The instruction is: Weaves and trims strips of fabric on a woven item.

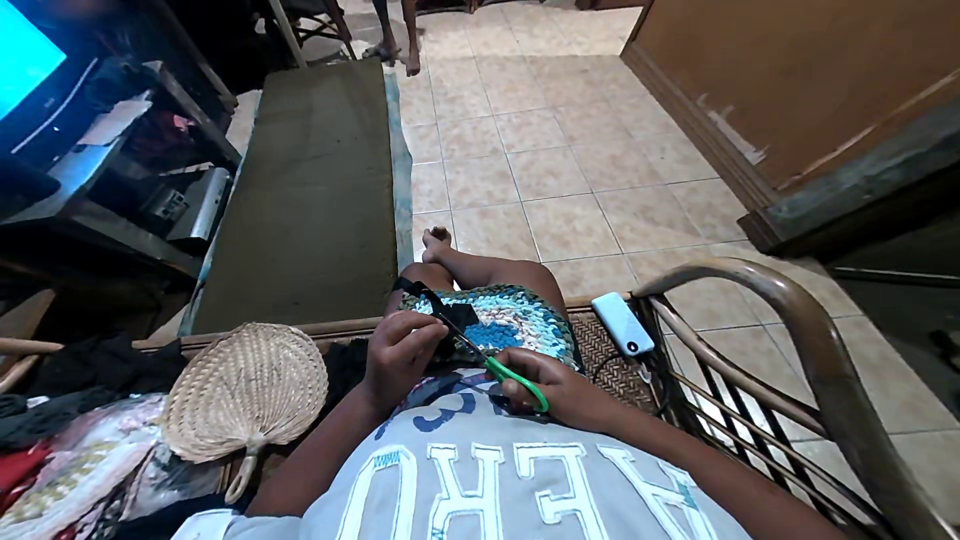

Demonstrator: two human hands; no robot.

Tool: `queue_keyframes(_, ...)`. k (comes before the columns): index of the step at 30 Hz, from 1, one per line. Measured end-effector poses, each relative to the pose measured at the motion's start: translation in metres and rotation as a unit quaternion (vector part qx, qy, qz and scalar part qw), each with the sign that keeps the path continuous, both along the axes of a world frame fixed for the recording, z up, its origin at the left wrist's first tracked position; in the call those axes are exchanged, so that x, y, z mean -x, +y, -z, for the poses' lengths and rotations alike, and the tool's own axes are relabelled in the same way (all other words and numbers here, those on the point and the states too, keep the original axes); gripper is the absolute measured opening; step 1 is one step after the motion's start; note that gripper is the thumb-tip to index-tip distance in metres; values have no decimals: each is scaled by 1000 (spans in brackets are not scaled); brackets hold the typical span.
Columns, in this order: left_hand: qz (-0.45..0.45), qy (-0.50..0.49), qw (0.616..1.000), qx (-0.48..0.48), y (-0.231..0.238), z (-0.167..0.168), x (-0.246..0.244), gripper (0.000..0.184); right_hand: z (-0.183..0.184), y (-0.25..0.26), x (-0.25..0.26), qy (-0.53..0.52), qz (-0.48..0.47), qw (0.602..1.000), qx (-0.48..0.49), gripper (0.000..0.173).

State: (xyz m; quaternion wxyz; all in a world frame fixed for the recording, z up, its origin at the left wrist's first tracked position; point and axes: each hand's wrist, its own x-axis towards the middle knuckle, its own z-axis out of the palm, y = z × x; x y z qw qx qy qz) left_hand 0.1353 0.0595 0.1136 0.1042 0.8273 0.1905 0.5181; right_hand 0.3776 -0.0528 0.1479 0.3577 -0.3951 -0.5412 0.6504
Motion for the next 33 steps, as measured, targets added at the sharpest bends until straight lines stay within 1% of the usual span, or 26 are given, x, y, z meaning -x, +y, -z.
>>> queue_keyframes(3,-18,-3,1000,5,0,2,-2,5,-1,1,-4,-26,-16,1000,1,33)
queue_keyframes(5,-48,-1,998,32,-1,2,0,6,-7,1,-12,-92,-17,995,-16,39)
queue_keyframes(7,-69,9,994,81,1,3,2,9,-11,-1,-24,-148,9,989,-26,45)
queue_keyframes(9,-78,26,985,155,7,8,6,16,-11,-5,-33,-154,65,986,-17,46)
queue_keyframes(10,-79,34,974,208,11,12,8,20,-9,-7,-37,-150,95,984,-13,46)
queue_keyframes(12,-84,66,933,342,21,14,17,37,-6,-10,-43,-147,140,979,4,47)
queue_keyframes(13,-91,74,916,383,27,14,25,44,-5,-11,-44,-152,154,976,11,47)
queue_keyframes(14,-106,72,907,402,32,15,34,48,-4,-12,-46,-166,163,972,12,47)
queue_keyframes(16,-153,52,898,408,39,15,61,50,0,-14,-52,-207,174,963,0,48)
queue_keyframes(18,-213,55,886,408,39,11,94,48,5,-15,-62,-245,191,950,-17,48)
queue_keyframes(21,-313,100,856,400,32,12,145,41,13,-15,-75,-281,231,932,-15,47)
queue_keyframes(25,-415,172,800,398,15,35,198,36,20,-14,-78,-275,246,929,-1,46)
queue_keyframes(27,-425,203,776,420,9,50,210,32,23,-12,-74,-269,237,933,5,45)
queue_keyframes(30,-382,239,765,460,7,70,203,30,25,-7,-67,-277,222,935,7,46)
queue_keyframes(32,-330,269,771,474,11,85,186,32,27,-6,-64,-276,214,937,7,46)
queue_keyframes(33,-306,280,782,466,13,94,178,34,27,-5,-63,-276,209,938,8,48)
